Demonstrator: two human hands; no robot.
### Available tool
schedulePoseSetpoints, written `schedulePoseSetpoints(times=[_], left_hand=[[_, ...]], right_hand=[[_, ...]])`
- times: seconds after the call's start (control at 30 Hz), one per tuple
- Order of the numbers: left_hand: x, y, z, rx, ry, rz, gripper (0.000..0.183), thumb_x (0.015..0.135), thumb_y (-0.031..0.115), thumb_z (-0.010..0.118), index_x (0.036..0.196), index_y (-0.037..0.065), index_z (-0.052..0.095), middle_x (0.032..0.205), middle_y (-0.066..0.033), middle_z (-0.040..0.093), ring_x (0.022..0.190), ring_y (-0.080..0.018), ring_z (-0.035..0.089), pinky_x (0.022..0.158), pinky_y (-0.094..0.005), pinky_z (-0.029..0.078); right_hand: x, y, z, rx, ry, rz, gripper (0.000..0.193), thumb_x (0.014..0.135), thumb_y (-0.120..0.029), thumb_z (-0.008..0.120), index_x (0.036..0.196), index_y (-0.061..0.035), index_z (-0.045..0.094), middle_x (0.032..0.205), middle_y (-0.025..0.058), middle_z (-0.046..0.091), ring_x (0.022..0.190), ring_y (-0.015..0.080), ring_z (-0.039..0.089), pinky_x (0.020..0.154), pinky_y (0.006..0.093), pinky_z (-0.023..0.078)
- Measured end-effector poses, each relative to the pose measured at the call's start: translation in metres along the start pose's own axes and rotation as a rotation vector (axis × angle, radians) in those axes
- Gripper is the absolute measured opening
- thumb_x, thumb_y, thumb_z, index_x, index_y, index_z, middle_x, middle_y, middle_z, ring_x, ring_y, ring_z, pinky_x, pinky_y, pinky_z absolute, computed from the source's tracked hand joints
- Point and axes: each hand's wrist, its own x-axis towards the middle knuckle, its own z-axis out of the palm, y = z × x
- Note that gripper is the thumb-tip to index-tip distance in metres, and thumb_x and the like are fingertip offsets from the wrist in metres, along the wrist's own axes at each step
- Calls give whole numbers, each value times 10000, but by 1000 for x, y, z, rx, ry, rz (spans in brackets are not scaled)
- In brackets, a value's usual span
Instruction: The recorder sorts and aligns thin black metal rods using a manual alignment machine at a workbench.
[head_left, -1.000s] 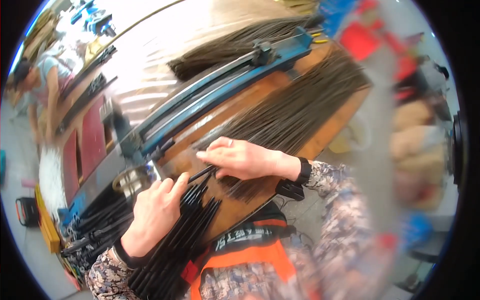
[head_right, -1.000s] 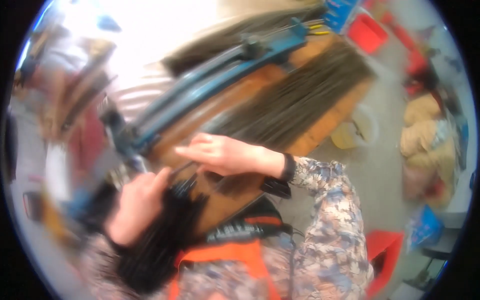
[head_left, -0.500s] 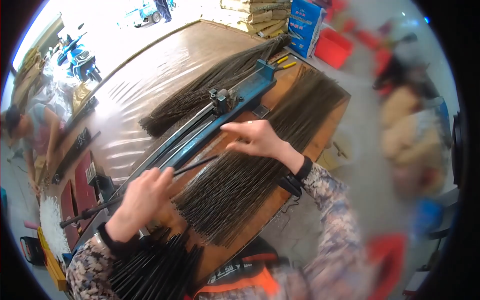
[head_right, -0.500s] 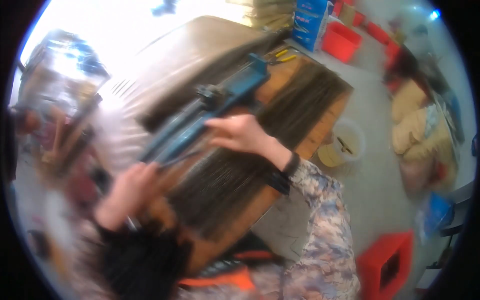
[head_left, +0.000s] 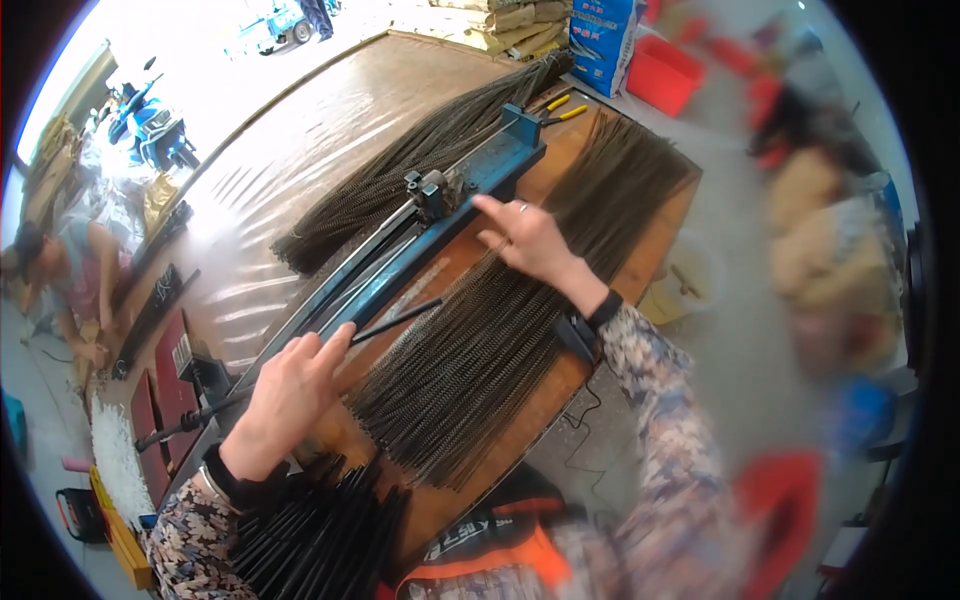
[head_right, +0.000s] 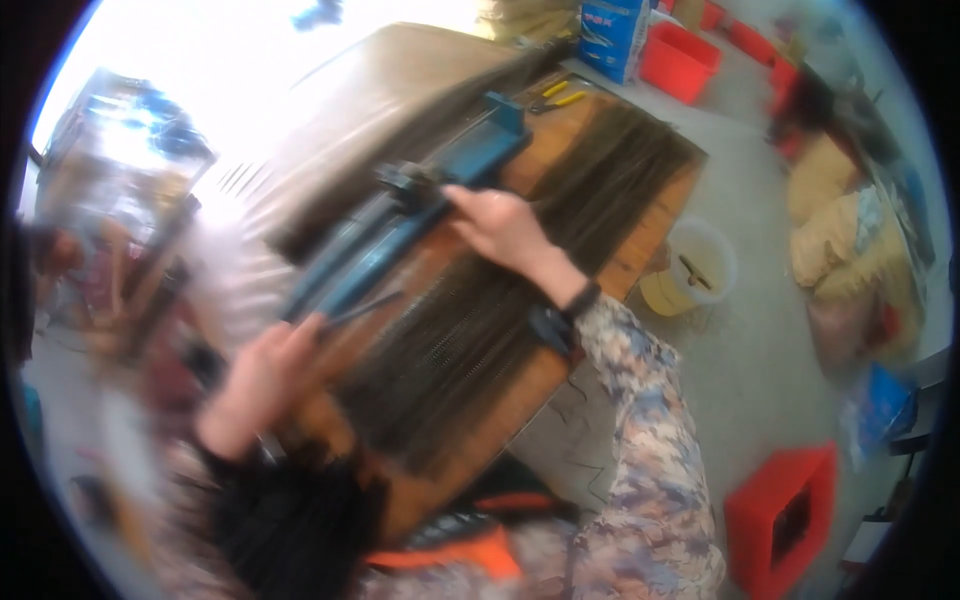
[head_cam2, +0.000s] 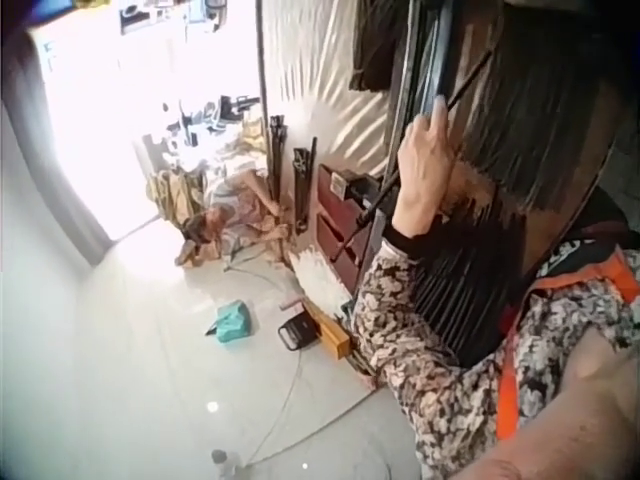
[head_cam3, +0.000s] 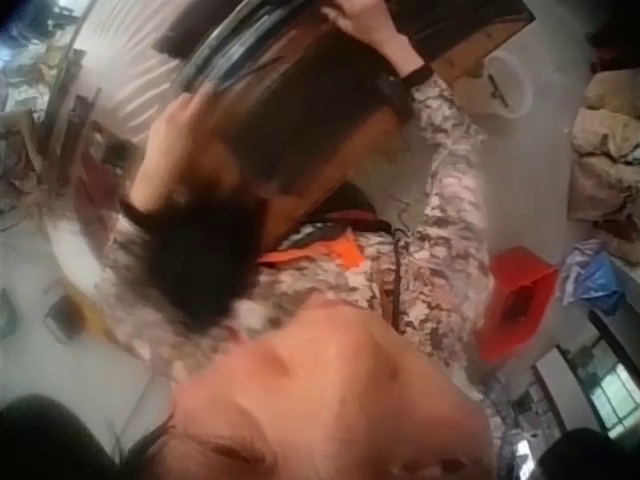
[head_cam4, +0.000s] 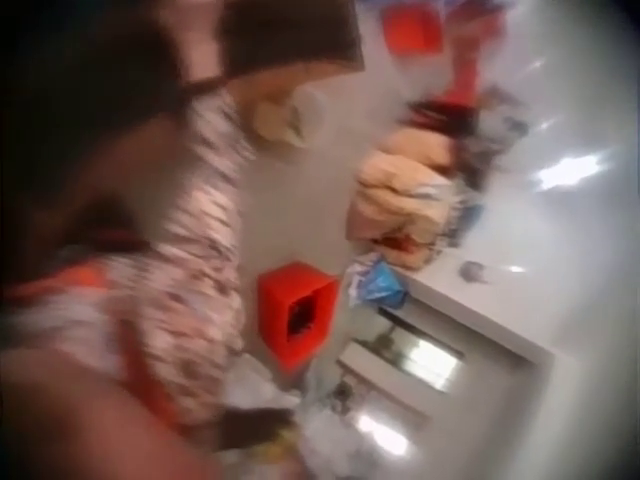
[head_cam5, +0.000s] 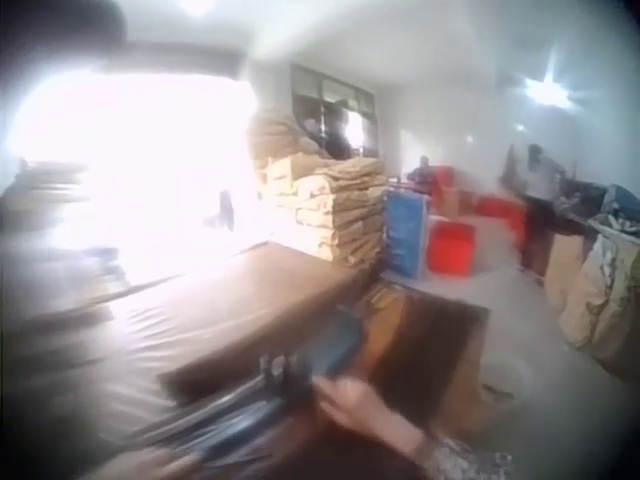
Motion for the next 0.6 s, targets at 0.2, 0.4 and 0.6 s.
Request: schedulePoseSetpoints(times=[0.2, 0.4, 0.6], left_hand=[[-23, -4, -12, 49, 57, -41, 507, 804, 53, 681, 1300, 87, 581, 815, -106, 560, 770, -318, 605, 675, -414, 522], [-67, -23, -38, 172, 195, -84, 388, 829, -1, 640, 1207, 84, 647, 771, -113, 533, 737, -304, 582, 652, -419, 481], [-85, 2, -54, 108, 228, -126, 392, 798, -32, 645, 1177, 70, 657, 766, -107, 544, 719, -294, 553, 646, -407, 468]], right_hand=[[8, -94, 14, 301, -201, -138, 747, 828, -269, 780, 1459, -25, 462, 897, 110, 665, 831, 262, 658, 764, 402, 540], [1, -96, 17, 591, -183, -69, 496, 901, -279, 722, 1327, -45, 620, 800, 0, 627, 801, 178, 591, 802, 372, 451], [32, -152, 37, 487, 139, -304, 367, 870, -222, 740, 1228, -147, 706, 687, 4, 547, 655, 137, 540, 604, 304, 458]])
